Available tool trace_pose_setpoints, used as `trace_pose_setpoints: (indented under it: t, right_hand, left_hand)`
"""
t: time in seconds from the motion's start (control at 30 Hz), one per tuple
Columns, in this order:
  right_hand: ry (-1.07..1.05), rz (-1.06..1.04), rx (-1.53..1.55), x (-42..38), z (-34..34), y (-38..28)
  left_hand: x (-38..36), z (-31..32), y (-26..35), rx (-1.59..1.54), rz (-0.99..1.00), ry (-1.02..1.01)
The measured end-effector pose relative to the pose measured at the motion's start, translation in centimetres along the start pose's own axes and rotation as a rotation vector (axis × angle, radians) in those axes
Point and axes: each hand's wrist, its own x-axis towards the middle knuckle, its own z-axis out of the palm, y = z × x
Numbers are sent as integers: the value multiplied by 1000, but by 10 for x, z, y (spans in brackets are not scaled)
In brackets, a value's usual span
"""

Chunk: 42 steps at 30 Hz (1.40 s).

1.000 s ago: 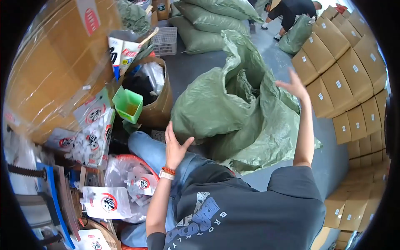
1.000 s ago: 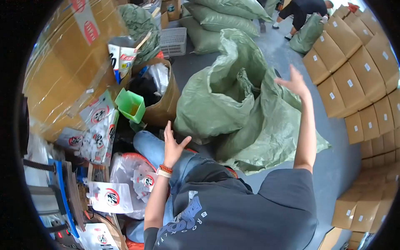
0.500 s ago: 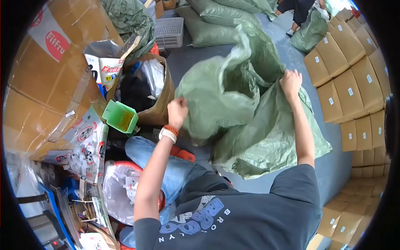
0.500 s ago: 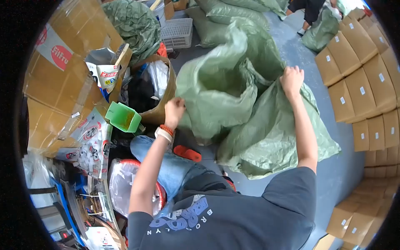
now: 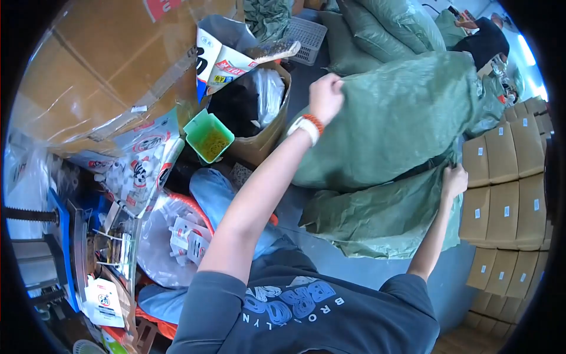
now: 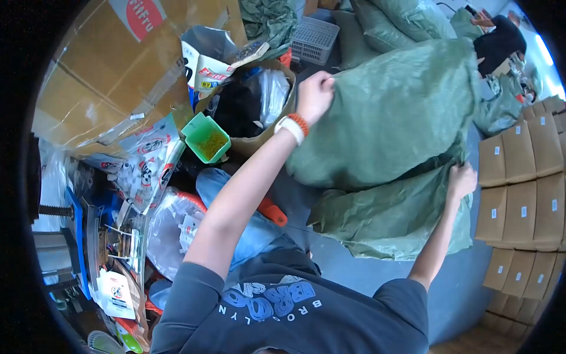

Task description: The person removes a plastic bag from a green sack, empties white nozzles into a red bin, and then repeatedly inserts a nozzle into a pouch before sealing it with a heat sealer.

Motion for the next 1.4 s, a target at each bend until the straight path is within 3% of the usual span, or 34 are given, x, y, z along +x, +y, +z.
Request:
trace_pose_setpoints:
  t: [0.07, 0.17, 0.2, 0.23, 0.27, 0.33, 0.4, 0.47, 0.53, 0.57, 0.6, 0.63, 0.67, 0.7, 0.73, 0.77, 0.83, 0.93, 1.03, 1.13, 1.27, 1.33, 1.37, 1.4]
  right_hand:
    - [-7, -110, 73, -5, 4, -13]
    - [-329, -171, 61, -21, -16, -69]
    - [-400, -212, 32, -27, -17, -84]
    - [-196, -375, 75, -36, -25, -97]
    - [9, -542, 118, -44, -38, -111]
    - [-11, -810, 239, -46, -87, -144]
    - [-198, -940, 739, -58, -91, -162]
    - [-1067, -976, 732, -64, -105, -182]
    - [-994, -916, 1240, -106, -96, -175]
    - [-1128, -1227, 902, -103, -94, -173]
    - [-1237, -1505, 530, -97, -100, -176]
    - [-1240, -1493, 533, -96, -105, -179]
    - [-1381, -1528, 597, -93, -109, -184]
    - [-1516, -1562, 664, -85, -115, -192]
    - [-1678, -1321, 645, -69, -130, -199]
    - [-1724, -1220, 693, -57, -119, -210]
    - [-1645, -1222, 571, -48, -66, -254]
    - [-1514, -1233, 647, -56, -24, -275]
    - [-1444, -1394, 632, 33, 80, -195]
    - [-1418, -1522, 644, 184, 192, -243]
    - [-1394, -1556, 674, 279, 297, -268]
    - [-1381, -1581, 672, 292, 324, -280]
    - [-1379, -1582, 668, 285, 338, -298]
    - [-1376, -1577, 669, 237, 343, -290]
  left_hand:
    - [-10, -18, -37, 53, -70, 15]
    - [-33, -58, -69, 256, -406, 27]
    - [-43, -67, -72, 375, -291, 72]
    - [-51, -75, -63, 336, -209, 134]
    - [-55, -84, -40, 357, -8, 195]
    - [-57, -92, 17, 330, 351, 153]
    - [-59, -85, 80, 205, 499, -15]
    - [-65, -69, 134, 263, 625, -244]
    - [-78, -47, 150, 496, 501, -305]
    - [-82, -38, 137, 638, 360, -351]
    - [-81, -40, 117, 729, 201, -527]
    - [-78, -48, 98, 836, 159, -573]
    - [-70, -67, 102, 786, 6, -694]
    - [-71, -84, 96, 744, 95, -570]
    - [-72, -100, 98, 755, 176, -483]
    - [-73, -112, 108, 660, 270, -366]
    - [-78, -128, 131, 578, 320, -385]
    - [-87, -130, 145, 578, 362, -439]
    - [-79, -136, 147, 579, 243, -539]
    - [-54, -130, 133, 597, 209, -544]
    - [-31, -115, 140, 468, 222, -537]
    - [-23, -114, 145, 388, 246, -442]
    - [-17, -113, 149, 315, 179, -462]
    - [-14, -111, 152, 179, -10, -512]
